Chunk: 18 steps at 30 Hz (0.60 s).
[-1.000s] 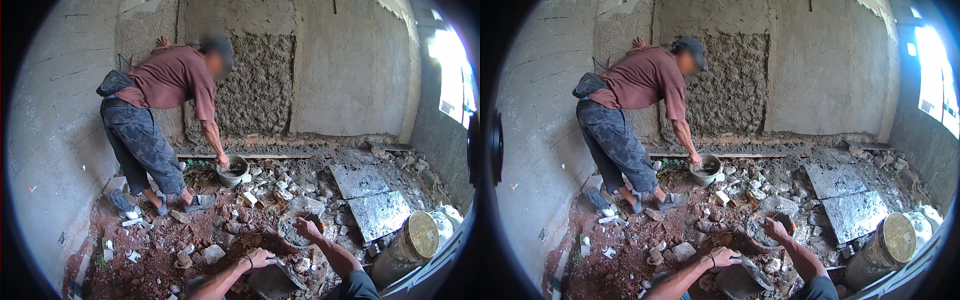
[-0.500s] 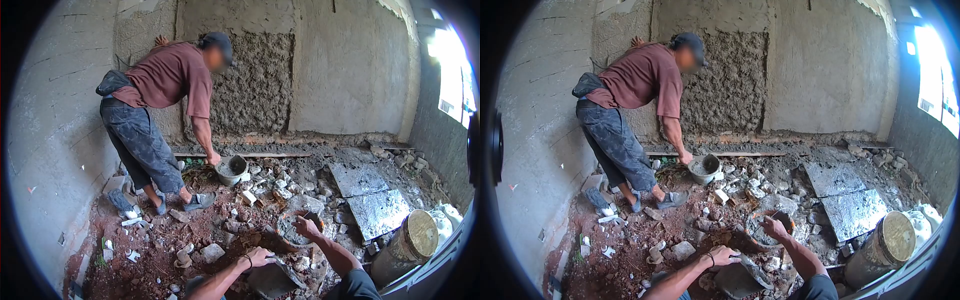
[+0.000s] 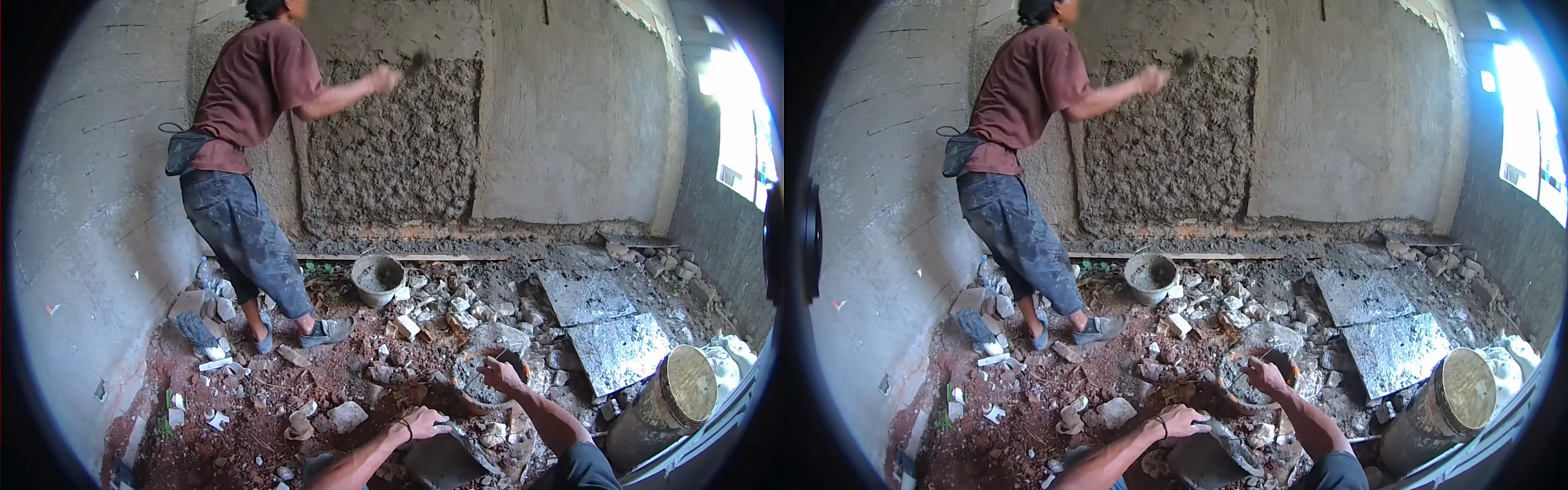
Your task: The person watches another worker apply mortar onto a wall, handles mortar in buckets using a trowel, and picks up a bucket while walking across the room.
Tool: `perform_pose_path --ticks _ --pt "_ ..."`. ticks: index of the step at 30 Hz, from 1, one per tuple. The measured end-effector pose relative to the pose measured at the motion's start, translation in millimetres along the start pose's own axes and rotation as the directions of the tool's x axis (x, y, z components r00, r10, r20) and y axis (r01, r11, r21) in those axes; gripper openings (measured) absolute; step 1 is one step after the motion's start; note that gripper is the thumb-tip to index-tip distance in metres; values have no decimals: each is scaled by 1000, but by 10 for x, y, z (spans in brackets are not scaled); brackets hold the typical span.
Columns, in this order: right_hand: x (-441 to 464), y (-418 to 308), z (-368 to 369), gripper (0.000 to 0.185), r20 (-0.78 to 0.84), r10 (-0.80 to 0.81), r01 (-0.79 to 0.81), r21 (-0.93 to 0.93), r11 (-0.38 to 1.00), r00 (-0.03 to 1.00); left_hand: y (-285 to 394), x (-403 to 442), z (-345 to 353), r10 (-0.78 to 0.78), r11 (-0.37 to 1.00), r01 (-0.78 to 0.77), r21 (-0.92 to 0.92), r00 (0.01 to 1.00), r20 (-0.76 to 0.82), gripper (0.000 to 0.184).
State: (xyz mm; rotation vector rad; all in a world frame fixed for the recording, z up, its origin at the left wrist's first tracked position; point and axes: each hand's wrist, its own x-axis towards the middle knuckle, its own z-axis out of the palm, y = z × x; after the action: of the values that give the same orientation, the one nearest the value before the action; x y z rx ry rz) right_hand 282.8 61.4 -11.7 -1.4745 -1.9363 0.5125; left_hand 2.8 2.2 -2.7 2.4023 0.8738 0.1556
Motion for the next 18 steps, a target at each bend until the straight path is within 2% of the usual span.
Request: perform_pose_path --ticks 4,6,16,18 --pt "-2 -11 -6 31 12 50 -51 27 998 999 -4 -2 3 19 1000 -19 0 1000 -3 50" --pt "25 40 21 31 8 23 -23 -41 999 1000 -15 5 14 27 1000 -27 4 1000 -5 50" --pt "-14 -126 -69 29 65 114 -114 -1 993 991 25 2 -8 -27 1000 27 10 999 23 50" --pt "-13 -124 -68 25 57 100 -97 -57 994 993 35 3 -17 -44 999 44 24 998 33 50"
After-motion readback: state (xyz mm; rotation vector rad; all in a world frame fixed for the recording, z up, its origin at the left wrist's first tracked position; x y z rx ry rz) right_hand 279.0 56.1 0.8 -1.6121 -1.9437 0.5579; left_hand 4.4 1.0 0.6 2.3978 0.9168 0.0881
